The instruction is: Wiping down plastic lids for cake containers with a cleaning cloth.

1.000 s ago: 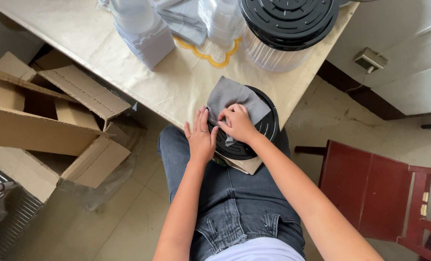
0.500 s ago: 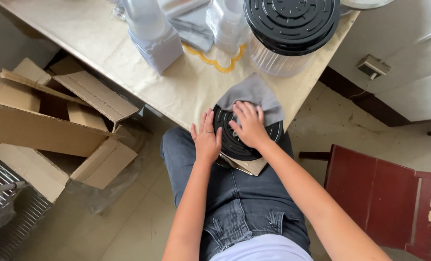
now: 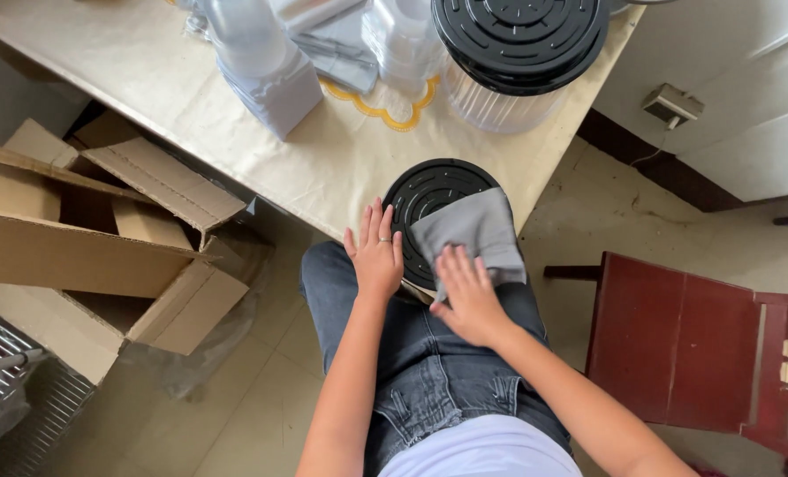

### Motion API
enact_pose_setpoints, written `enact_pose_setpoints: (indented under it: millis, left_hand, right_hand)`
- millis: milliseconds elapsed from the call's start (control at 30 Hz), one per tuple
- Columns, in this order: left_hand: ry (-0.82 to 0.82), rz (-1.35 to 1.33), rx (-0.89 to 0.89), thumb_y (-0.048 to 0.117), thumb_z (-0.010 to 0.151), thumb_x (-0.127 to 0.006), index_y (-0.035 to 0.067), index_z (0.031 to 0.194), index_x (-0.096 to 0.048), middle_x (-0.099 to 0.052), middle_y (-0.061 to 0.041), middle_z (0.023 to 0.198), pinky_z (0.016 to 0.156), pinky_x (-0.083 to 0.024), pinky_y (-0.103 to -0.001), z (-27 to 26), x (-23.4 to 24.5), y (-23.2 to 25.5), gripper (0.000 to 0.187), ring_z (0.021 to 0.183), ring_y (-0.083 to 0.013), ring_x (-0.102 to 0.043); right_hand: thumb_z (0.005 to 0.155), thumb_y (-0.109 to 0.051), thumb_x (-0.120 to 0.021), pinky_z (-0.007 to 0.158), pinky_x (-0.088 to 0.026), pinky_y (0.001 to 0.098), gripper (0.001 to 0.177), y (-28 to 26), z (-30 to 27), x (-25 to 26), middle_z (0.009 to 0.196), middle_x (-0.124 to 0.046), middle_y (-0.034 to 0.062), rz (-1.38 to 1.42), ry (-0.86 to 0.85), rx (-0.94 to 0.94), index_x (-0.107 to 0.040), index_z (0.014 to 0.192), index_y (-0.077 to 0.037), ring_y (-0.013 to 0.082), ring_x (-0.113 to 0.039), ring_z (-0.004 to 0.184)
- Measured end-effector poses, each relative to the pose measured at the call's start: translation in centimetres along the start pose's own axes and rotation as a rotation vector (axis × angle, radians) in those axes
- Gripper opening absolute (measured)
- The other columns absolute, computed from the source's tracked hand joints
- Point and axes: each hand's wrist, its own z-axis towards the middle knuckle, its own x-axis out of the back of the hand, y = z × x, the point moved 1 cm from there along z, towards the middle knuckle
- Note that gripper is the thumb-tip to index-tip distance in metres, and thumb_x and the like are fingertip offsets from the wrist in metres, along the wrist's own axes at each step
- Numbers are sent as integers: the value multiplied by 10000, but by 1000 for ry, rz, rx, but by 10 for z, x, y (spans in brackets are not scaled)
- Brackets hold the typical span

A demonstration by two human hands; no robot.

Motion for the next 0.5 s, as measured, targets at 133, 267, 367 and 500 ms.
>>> enact_pose_setpoints:
  millis: [133, 267, 367, 500]
  left_hand:
    - [14, 17, -10, 280, 1037, -501, 159, 1539, -458, -319, -26, 1682, 1230, -104, -547, 1, -1, -1, 519, 1549, -189, -292]
    - [16, 8, -11, 277, 1031, -506, 156, 1537, -457, -323, -25, 1677, 1229, -104, -549, 2, 2, 2, 522, 1548, -191, -295]
    - [14, -10, 0, 268, 1027, -514, 145, 1545, -443, -319, -34, 1677, 1228, -103, -555, 2, 3, 3, 538, 1543, -195, -297]
    - [-6, 0, 17, 256, 1019, -525, 146, 1553, -425, -305, -36, 1687, 1225, -109, -561, 3, 2, 0, 555, 1547, -194, -293]
  right_hand:
    - [995, -424, -554, 1216, -227, 544, 686, -8, 3, -3, 1644, -343, 170, 193, -132, 205, -400, 1532, -25, 393, -292, 1525]
    - [1054, -263, -549, 1243, -374, 446, 414, 14, 30, -30, 1594, -528, 17, 301, -84, 70, -550, 1461, -186, 274, -478, 1499]
    - [993, -237, -595, 1178, -447, 403, 431, 10, 54, -22, 1489, -569, 37, 405, -35, -62, -582, 1424, -224, 263, -544, 1408]
    - [906, -321, -650, 1133, -259, 586, 611, 1, 67, -12, 1568, -388, 195, 32, 102, -62, -487, 1467, -140, 420, -358, 1411]
